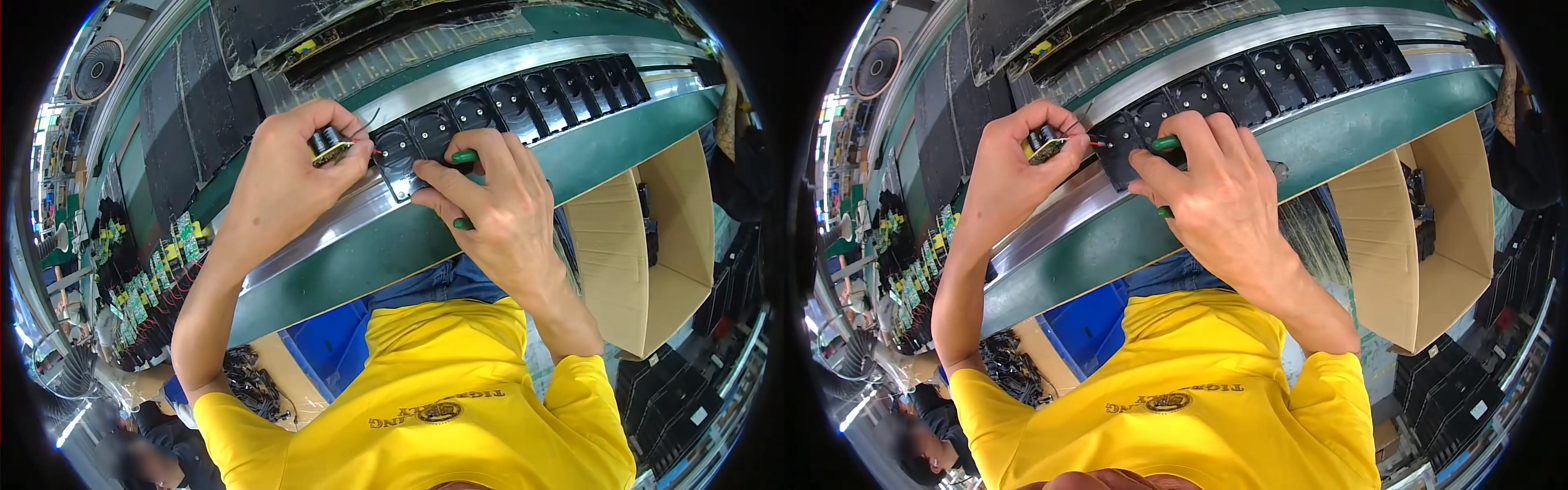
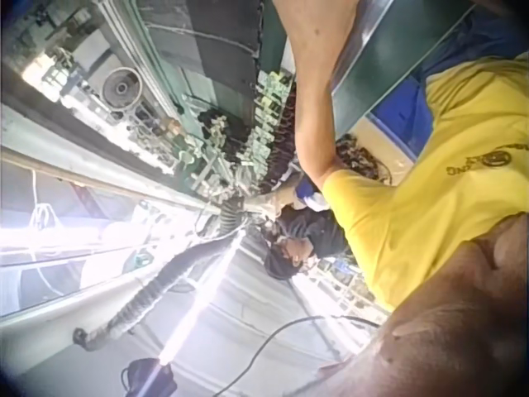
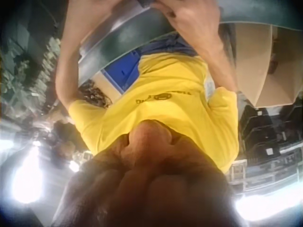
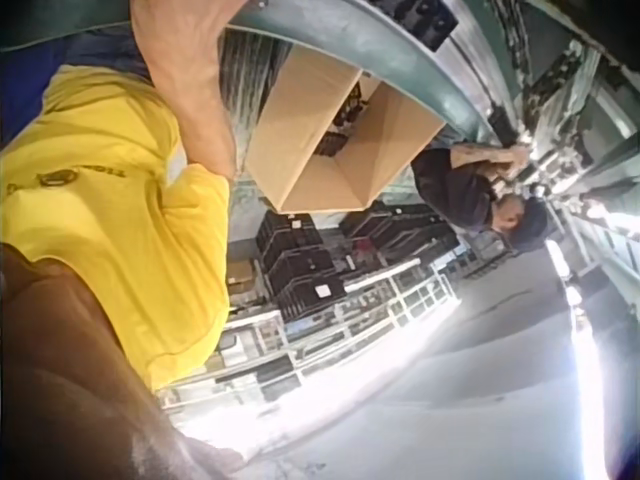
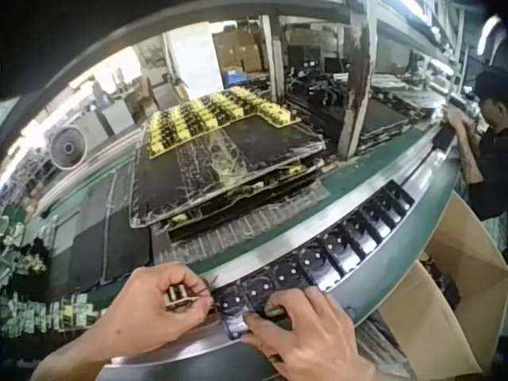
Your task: Assembling electronic components onto circuit boards at a manual assembly station.
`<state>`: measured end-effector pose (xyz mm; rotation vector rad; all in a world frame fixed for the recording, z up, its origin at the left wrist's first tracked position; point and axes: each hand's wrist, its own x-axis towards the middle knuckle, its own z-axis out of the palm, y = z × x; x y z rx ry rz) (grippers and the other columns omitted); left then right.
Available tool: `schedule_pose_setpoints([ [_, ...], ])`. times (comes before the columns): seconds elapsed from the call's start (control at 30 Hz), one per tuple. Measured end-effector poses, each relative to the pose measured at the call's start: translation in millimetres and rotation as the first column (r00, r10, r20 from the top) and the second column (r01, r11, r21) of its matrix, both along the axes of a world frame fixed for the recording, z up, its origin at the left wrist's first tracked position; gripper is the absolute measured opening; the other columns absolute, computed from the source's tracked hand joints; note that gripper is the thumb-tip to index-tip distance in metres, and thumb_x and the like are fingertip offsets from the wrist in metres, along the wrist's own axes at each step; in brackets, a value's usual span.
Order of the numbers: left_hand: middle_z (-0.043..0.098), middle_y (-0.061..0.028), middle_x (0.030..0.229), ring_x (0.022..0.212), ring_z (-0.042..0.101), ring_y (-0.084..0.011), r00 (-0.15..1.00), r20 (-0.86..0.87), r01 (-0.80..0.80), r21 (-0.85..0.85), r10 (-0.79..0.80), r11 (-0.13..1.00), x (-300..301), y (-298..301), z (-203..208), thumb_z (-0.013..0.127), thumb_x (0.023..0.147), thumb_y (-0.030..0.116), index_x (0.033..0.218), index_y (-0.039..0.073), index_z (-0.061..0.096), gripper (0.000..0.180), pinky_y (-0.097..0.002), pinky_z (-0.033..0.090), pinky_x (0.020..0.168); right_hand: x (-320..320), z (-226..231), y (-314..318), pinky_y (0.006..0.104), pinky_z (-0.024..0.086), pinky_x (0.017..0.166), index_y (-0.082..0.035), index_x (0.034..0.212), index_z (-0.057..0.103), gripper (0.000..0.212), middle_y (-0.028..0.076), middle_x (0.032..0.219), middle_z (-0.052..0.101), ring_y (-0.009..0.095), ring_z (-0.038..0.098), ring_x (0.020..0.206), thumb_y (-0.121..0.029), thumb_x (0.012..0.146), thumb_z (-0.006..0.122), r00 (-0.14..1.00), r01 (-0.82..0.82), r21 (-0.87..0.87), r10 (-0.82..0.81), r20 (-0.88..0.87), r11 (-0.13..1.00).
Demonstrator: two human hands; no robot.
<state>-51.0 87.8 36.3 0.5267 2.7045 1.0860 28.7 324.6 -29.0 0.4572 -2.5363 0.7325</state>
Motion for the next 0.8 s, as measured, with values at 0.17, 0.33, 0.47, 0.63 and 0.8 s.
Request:
schedule_pose_setpoints([
  [0.17,0.080,-0.0045,0.091,0.083,0.065,-0.0154,0.999,-0.033,0.025,-0.006,-0.025,1.000,-3,-2,-9,0.082,0.097,0.008,0.101,-0.001,0.079,0.010,-0.0291,0.055,0.084,0,0,0,0.0350,0.056,0.084,-0.014,0.111,0.093,0.022,0.003,0.120,0.067,0.022,0.061,0.096,-0.022,0.091,0.098,1.000,-0.003,-0.007,0.003,0.008,1.000],
  [0.33,0.081,-0.0051,0.092,0.083,0.066,-0.0167,0.997,-0.057,0.046,-0.022,-0.047,0.999,-4,-2,-11,0.082,0.097,0.008,0.102,-0.002,0.079,0.012,-0.0303,0.056,0.086,-1,1,-1,0.0349,0.056,0.084,-0.014,0.109,0.093,0.020,0.003,0.120,0.067,0.022,0.061,0.097,-0.022,0.091,0.098,1.000,0.002,-0.020,-0.001,0.018,1.000],
  [0.47,0.083,-0.0086,0.095,0.083,0.070,-0.0208,0.996,-0.068,0.062,-0.009,-0.062,0.998,-5,1,-11,0.082,0.096,0.009,0.102,-0.003,0.080,0.013,-0.0331,0.058,0.085,0,-2,1,0.0350,0.056,0.085,-0.016,0.115,0.092,0.028,0.002,0.120,0.067,0.021,0.061,0.097,-0.022,0.088,0.099,1.000,-0.002,-0.013,0.002,0.018,1.000],
  [0.63,0.083,-0.0108,0.100,0.083,0.072,-0.0248,0.992,-0.069,0.101,-0.001,-0.101,0.995,-5,3,-11,0.081,0.098,0.007,0.105,-0.002,0.081,0.012,-0.0359,0.060,0.083,1,3,3,0.0347,0.056,0.085,-0.017,0.134,0.087,0.042,0.003,0.120,0.067,0.020,0.060,0.098,-0.028,0.094,0.096,0.998,-0.039,-0.032,0.040,0.043,0.999],
  [0.8,0.080,-0.0067,0.106,0.087,0.071,-0.0240,0.964,-0.151,0.215,-0.049,-0.220,0.975,-6,-6,-14,0.081,0.101,0.005,0.109,0.003,0.082,0.009,-0.0360,0.059,0.082,-8,36,6,0.0336,0.053,0.082,-0.012,0.145,0.079,0.046,0.005,0.113,0.066,0.019,0.057,0.095,-0.041,0.110,0.079,0.937,-0.175,-0.588,0.317,0.146,0.790],
])
